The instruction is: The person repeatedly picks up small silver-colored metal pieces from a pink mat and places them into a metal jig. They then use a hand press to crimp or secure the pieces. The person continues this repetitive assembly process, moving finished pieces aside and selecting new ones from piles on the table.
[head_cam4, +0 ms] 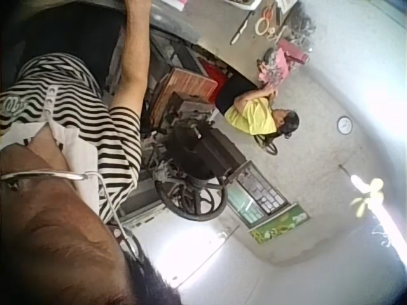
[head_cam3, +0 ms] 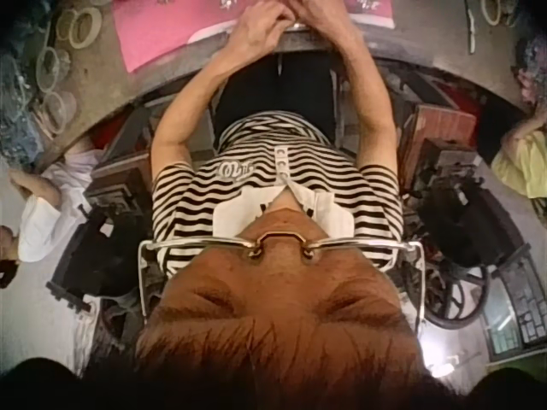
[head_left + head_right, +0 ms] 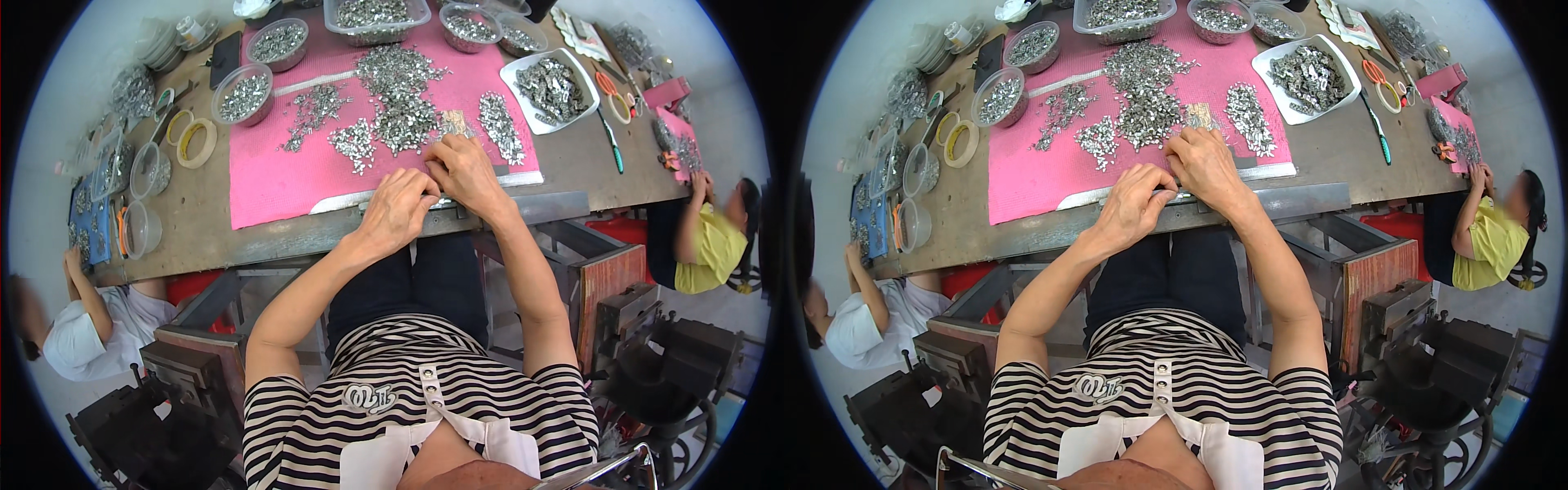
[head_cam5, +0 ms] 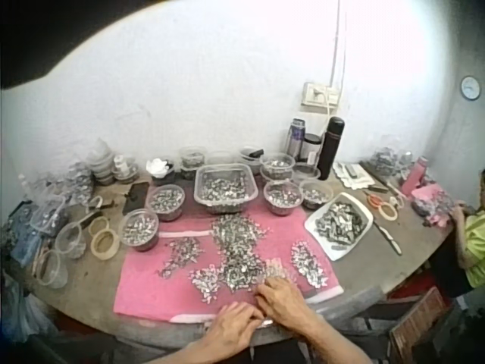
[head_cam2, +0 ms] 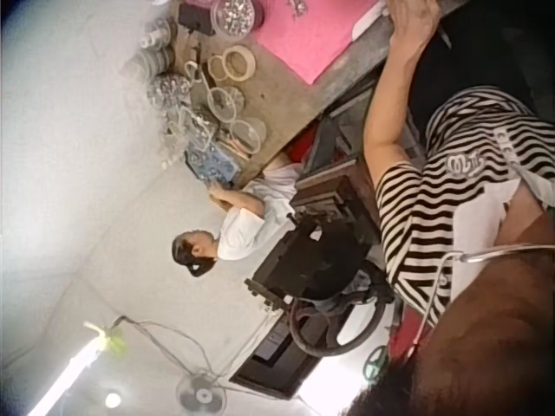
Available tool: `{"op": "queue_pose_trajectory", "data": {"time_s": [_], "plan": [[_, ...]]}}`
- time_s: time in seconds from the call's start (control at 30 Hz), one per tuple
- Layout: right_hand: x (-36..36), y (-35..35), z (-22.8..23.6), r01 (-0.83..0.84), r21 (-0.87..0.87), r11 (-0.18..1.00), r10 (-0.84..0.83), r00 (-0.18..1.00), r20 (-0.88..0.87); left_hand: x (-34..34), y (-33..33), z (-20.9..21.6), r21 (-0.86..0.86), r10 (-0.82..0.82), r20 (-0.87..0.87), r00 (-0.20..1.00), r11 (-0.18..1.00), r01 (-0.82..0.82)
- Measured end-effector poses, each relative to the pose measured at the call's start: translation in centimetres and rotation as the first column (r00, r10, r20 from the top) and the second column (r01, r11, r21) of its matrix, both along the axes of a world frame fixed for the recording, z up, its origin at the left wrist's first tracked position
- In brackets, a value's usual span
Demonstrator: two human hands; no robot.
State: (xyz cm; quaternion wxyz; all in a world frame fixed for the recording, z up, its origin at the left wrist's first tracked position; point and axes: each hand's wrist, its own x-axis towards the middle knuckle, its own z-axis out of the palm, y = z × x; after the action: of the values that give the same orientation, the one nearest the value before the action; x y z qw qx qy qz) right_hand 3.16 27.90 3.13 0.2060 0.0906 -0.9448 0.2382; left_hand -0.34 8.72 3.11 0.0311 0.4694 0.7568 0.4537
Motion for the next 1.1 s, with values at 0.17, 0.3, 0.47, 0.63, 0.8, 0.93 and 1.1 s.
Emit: {"op": "queue_pose_trajectory", "data": {"time_s": [0.17, 0.3, 0.47, 0.63, 0.8, 0.93, 1.1], "plan": [[-0.1, 0.1, 0.0, -0.003, -0.021, 1.000, 0.004, 1.000, 0.023, 0.1, 0.2, -0.1, 0.019, 0.016, -0.050, 0.999, 1.000, -0.015], [-0.2, 0.0, 0.0, 0.018, -0.043, 0.999, -0.016, 0.999, 0.036, 0.2, 0.2, -0.6, 0.045, 0.024, -0.133, 0.991, 0.999, -0.018], [0.0, -0.2, -0.4, 0.032, -0.058, 0.998, -0.036, 0.996, -0.077, 0.6, -0.2, -0.8, 0.103, 0.021, -0.318, 0.948, 0.995, 0.012], [2.6, -0.3, 1.3, 0.041, -0.239, 0.970, -0.059, 0.996, -0.066, 1.4, -1.1, -0.9, 0.053, 0.043, -0.366, 0.929, 0.998, -0.025], [5.7, -1.3, 1.3, 0.017, -0.431, 0.902, -0.020, 1.000, -0.002, 3.0, -2.1, -0.3, 0.001, 0.150, -0.315, 0.937, 0.987, -0.158], [6.3, -2.4, 0.7, -0.003, -0.372, 0.928, -0.008, 1.000, -0.029, 3.2, -2.3, -0.7, 0.014, 0.222, -0.282, 0.934, 0.974, -0.227], [6.2, -3.0, 0.4, 0.007, -0.307, 0.952, -0.025, 0.998, -0.055, 3.4, -2.2, -1.6, 0.055, 0.245, -0.241, 0.939, 0.970, -0.239]]}}
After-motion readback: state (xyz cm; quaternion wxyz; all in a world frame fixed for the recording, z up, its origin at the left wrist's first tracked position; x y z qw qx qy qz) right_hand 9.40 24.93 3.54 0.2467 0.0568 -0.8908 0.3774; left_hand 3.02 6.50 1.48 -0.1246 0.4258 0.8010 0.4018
